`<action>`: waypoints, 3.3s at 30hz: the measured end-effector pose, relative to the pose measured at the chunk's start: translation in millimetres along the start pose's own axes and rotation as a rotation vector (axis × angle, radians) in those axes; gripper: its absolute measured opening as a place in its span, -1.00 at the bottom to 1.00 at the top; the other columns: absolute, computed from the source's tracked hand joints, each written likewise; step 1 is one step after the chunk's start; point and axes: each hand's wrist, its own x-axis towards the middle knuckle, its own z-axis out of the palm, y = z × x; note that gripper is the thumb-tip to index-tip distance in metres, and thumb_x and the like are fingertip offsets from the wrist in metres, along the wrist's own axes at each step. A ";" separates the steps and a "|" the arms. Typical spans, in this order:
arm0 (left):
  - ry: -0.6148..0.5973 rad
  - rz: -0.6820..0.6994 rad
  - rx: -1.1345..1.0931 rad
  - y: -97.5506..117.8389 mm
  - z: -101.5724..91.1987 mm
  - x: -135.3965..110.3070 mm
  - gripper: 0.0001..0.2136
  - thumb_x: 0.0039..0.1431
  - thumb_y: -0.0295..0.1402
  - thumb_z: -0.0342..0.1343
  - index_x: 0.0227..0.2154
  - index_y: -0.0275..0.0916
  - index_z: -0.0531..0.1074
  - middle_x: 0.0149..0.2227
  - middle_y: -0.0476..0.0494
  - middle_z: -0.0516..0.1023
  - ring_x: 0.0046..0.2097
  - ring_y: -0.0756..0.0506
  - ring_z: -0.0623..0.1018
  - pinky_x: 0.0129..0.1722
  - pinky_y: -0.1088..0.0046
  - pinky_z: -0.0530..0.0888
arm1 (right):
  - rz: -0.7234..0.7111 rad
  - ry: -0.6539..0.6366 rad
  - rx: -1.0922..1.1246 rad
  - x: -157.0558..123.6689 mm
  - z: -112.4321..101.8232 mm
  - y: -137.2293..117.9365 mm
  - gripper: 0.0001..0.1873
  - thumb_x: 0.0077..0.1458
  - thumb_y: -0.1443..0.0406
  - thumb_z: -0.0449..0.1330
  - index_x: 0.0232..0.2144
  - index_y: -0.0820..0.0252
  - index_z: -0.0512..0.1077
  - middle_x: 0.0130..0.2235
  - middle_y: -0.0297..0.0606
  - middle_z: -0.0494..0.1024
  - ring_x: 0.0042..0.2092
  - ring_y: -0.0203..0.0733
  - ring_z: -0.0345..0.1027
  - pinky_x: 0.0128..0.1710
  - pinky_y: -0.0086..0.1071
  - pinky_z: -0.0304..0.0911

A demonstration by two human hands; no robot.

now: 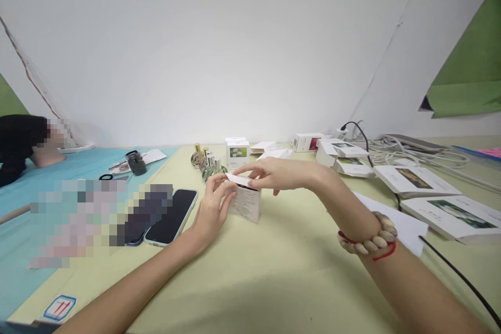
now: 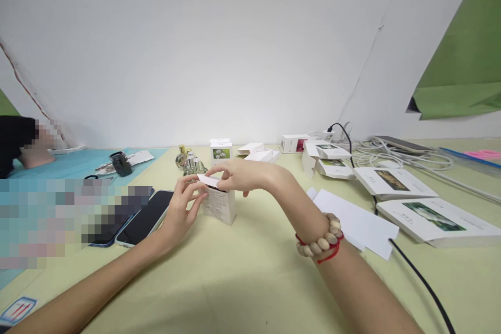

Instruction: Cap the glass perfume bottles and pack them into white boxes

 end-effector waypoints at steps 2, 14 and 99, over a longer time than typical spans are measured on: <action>-0.012 -0.032 -0.011 0.5 -0.1 0.5 -0.85 0.15 -0.46 -0.07 -0.22 -0.17 0.29 -0.10 -0.14 0.18 -0.09 -0.02 0.38 -0.19 0.37 0.49 | -0.015 0.002 -0.016 0.2 0.2 -0.7 -0.48 0.05 0.19 -0.01 0.10 0.00 0.16 -0.01 -0.17 0.30 -0.18 -0.20 0.29 -0.50 -0.54 0.31; -0.005 -0.062 -0.022 3.7 0.4 -2.9 -0.89 0.12 -0.44 -0.01 -0.27 -0.21 0.24 -0.09 -0.15 0.17 -0.07 -0.05 0.36 -0.24 0.40 0.50 | -0.041 -0.085 0.081 -5.1 -3.4 -2.7 -0.48 0.13 0.09 -0.11 0.15 -0.07 0.06 0.09 -0.21 0.18 -0.06 -0.18 0.23 -0.42 -0.54 0.34; -0.455 -0.306 0.035 -2.3 10.1 -10.7 -0.69 0.25 -0.25 -0.33 -0.11 -0.16 0.27 -0.16 -0.12 0.44 -0.16 -0.09 0.44 -0.20 0.39 0.36 | -0.139 0.082 0.049 34.4 10.5 58.3 -0.06 -0.38 0.12 0.34 0.09 0.14 0.11 0.01 -0.17 0.28 -0.07 -0.16 0.26 -0.14 -0.40 0.20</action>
